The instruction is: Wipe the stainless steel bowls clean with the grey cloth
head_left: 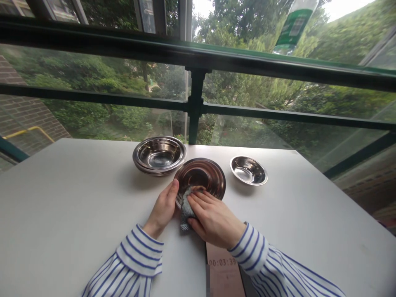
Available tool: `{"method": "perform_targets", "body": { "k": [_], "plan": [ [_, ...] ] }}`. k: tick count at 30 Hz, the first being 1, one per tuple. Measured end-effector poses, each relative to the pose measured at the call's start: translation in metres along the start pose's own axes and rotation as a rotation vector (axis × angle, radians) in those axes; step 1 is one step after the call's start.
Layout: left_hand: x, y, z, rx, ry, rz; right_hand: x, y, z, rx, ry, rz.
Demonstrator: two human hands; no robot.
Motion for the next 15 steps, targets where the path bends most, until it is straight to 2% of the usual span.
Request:
{"method": "perform_targets", "body": {
  "k": [3, 6, 12, 15],
  "plan": [
    [-0.001, -0.001, 0.001, 0.035, 0.015, -0.01, 0.006, -0.006, -0.004, 0.009, -0.009, 0.041],
    [-0.002, -0.002, 0.002, 0.073, 0.01, -0.024, 0.009, -0.002, -0.002, -0.018, -0.034, 0.095],
    [-0.002, -0.005, 0.0, 0.053, -0.001, -0.031, 0.009, 0.011, 0.026, -0.155, -0.174, 0.221],
    [-0.001, -0.008, -0.002, 0.036, 0.006, -0.055, 0.01, 0.011, 0.031, -0.166, -0.22, 0.236]
  ]
}}
Point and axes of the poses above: each hand's wrist, its own x-axis towards the middle knuckle, its own y-axis out of the back of the hand, z = x × y, the point moved 7 cm from there along x, towards the middle knuckle, and after that the axes turned 5 degrees about x, right-handed, at the moved point
